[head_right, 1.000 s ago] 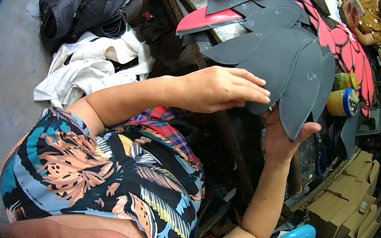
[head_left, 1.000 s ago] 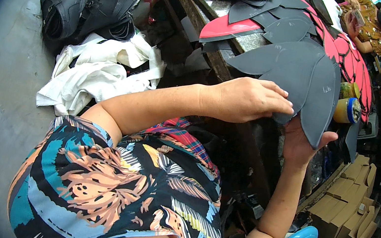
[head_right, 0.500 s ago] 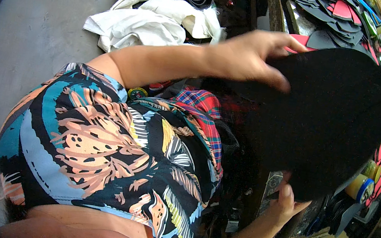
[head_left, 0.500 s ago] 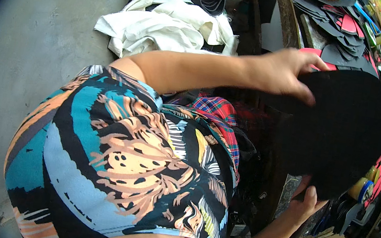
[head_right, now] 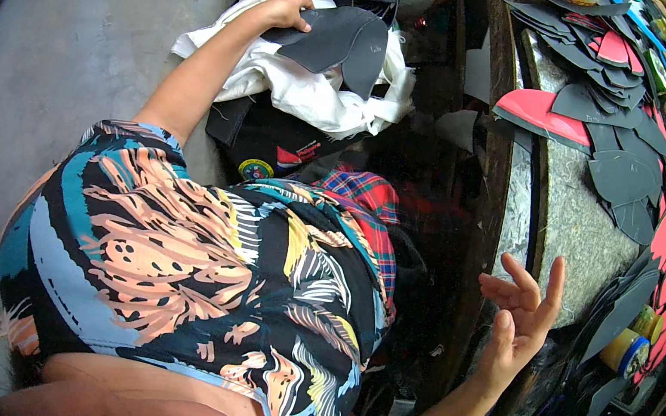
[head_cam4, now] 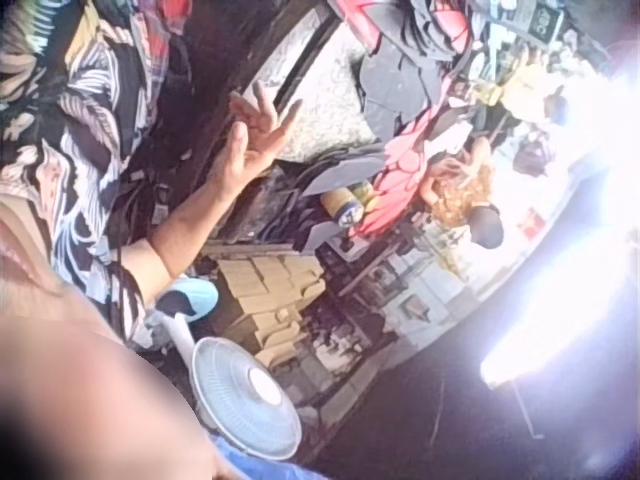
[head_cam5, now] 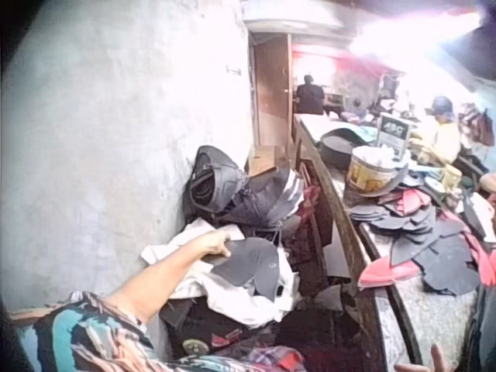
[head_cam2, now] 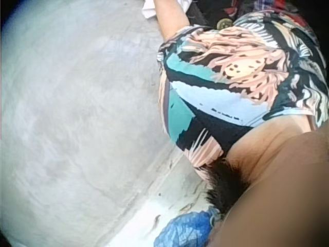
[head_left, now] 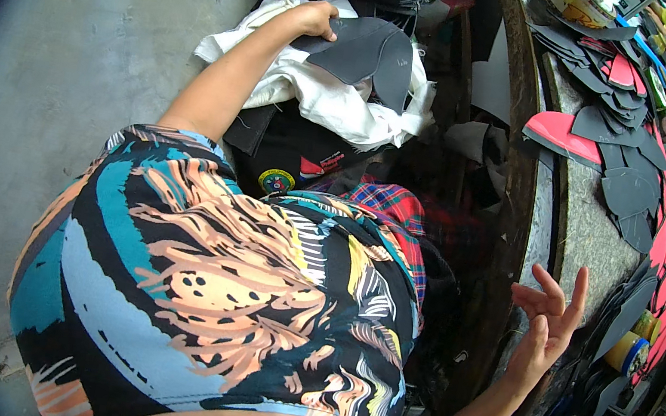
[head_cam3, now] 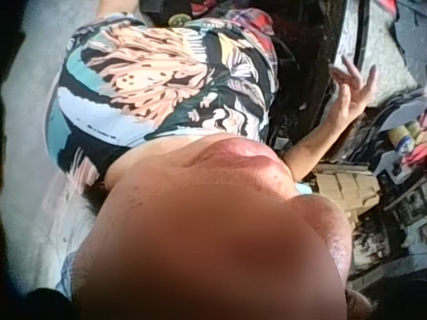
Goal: The person sorts black and pink shoe insole parts on a workbench, picking them up one by one, flipping them over, and stacking them into separate piles. The person occasionally moves items aside to reach other parts and continues handling them one at a time.
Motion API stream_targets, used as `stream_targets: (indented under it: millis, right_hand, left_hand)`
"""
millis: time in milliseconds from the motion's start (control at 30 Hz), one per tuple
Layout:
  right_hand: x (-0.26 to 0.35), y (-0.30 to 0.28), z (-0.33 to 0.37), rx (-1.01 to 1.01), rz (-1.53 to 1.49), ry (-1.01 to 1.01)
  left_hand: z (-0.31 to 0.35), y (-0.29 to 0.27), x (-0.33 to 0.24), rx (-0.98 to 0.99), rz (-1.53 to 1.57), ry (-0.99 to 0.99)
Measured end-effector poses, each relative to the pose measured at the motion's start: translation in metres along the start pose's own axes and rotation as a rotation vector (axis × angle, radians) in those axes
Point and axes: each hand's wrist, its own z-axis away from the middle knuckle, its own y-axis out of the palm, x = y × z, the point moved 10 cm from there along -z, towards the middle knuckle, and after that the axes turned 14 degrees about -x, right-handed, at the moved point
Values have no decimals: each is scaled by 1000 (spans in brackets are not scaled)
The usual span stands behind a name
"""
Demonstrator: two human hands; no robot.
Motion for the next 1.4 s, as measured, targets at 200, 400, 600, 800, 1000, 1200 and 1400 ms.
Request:
stream_targets:
  millis: [200, 400, 600, 800, 1000, 1200, 1400]
  right_hand:
    - [2, 3, 5, -2, 40, 35]
    - [9, 6, 8, -19, 64, 21]
    - [10, 7, 10, 9, 28, 48]
    - [21, -17, 7, -78, 15, -8]
    - [58, -58, 0, -368, 647, -358]
    - [56, -41, -4, -247, 1094, -475]
    - [55, -46, -5, -262, 1058, -465]
  left_hand:
    - [8, -70, 4, -124, -437, -22]
    - [40, -77, -57, -368, -472, 302]
    - [69, 10, -76, 98, -362, 181]
    - [83, -48, -147, -127, -324, 361]
    - [195, -113, -341, -456, 508, 1247]
    - [200, -100, -488, -521, 501, 1327]
    - [135, -61, -563, -357, 227, 1179]
